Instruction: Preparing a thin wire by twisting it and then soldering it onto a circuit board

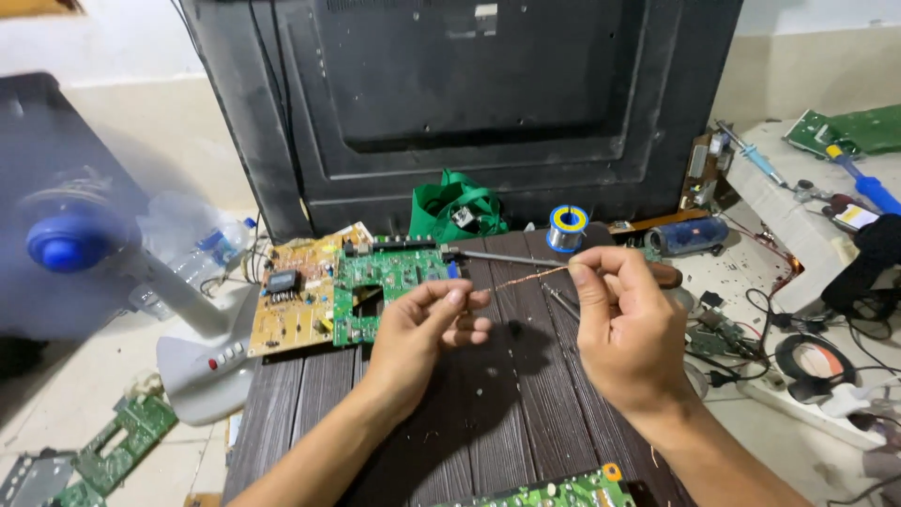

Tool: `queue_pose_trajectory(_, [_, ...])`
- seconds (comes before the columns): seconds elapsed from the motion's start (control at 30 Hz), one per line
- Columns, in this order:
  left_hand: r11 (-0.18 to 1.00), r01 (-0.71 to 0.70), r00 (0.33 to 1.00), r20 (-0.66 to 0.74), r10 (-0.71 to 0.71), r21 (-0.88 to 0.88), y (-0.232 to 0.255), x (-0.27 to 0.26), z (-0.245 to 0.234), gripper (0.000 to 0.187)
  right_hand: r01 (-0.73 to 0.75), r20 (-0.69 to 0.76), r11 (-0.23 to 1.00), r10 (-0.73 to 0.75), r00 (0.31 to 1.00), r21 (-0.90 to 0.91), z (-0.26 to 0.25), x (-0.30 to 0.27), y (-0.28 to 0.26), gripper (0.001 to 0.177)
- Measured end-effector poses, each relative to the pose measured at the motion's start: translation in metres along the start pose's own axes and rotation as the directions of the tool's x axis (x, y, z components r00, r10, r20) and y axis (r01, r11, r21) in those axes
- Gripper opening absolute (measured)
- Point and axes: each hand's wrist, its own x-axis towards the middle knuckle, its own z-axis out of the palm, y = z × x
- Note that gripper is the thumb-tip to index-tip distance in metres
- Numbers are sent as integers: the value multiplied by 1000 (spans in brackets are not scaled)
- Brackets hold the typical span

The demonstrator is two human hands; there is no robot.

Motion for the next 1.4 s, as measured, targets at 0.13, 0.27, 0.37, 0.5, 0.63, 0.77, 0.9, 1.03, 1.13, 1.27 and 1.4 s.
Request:
queue_pose_trajectory(0.13, [999, 20, 998, 56, -17, -49, -18, 8, -9, 24, 4, 52, 1000, -5, 999, 24, 0, 1, 6, 8])
queue_pose_trajectory(0.27, [974, -35, 996, 74, 52, -224, -23, 10, -13, 27, -38, 31, 998, 40, 999, -49, 4, -5, 12, 6])
queue_pose_trajectory(0.37, [950, 55, 995, 96, -26, -308, -16, 5, -12, 33, -70, 32, 995, 72, 997, -67, 5, -5, 15, 7])
queue_pose_trajectory(0.5, [992, -64, 995, 74, 72, -106, -19, 6, -17, 34, -110, 54, 994, 109, 993, 17, -1, 0, 8, 8])
queue_pose_trajectory(0.63, [999, -51, 998, -32, 51, 7, -6, 4, -7, 31, -153, 64, 987, 155, 986, -41, -2, 2, 8, 8])
queue_pose_trajectory(0.77, [995, -93, 994, -61, 90, -44, -4, 4, -8, 37, -142, 301, 908, 273, 914, -394, -4, 2, 12, 12])
queue_pose_trajectory(0.9, [993, -104, 995, 0, 104, 56, 1, -1, -7, 34, -115, 626, 700, 691, 362, -705, -18, 26, -38, 32])
queue_pose_trajectory(1.03, [947, -203, 973, 162, 166, 251, -8, -5, -4, 38, 137, 692, 847, 315, 650, -514, -12, -3, -20, 29])
queue_pose_trajectory(1.13, [882, -319, 933, 279, 228, 347, -1, -21, 8, 35, 143, 503, 978, -49, 863, -150, -15, 1, -33, 32])
queue_pose_trajectory(1.27, [747, -460, 878, 374, 300, 480, 9, -32, 20, 30, -43, 393, 990, -13, 920, 134, -15, -2, -56, 32])
queue_pose_trajectory(1.4, [675, -544, 836, 389, 387, 497, 6, -36, 21, 23, -62, 409, 978, -25, 912, 200, -11, -11, -48, 29])
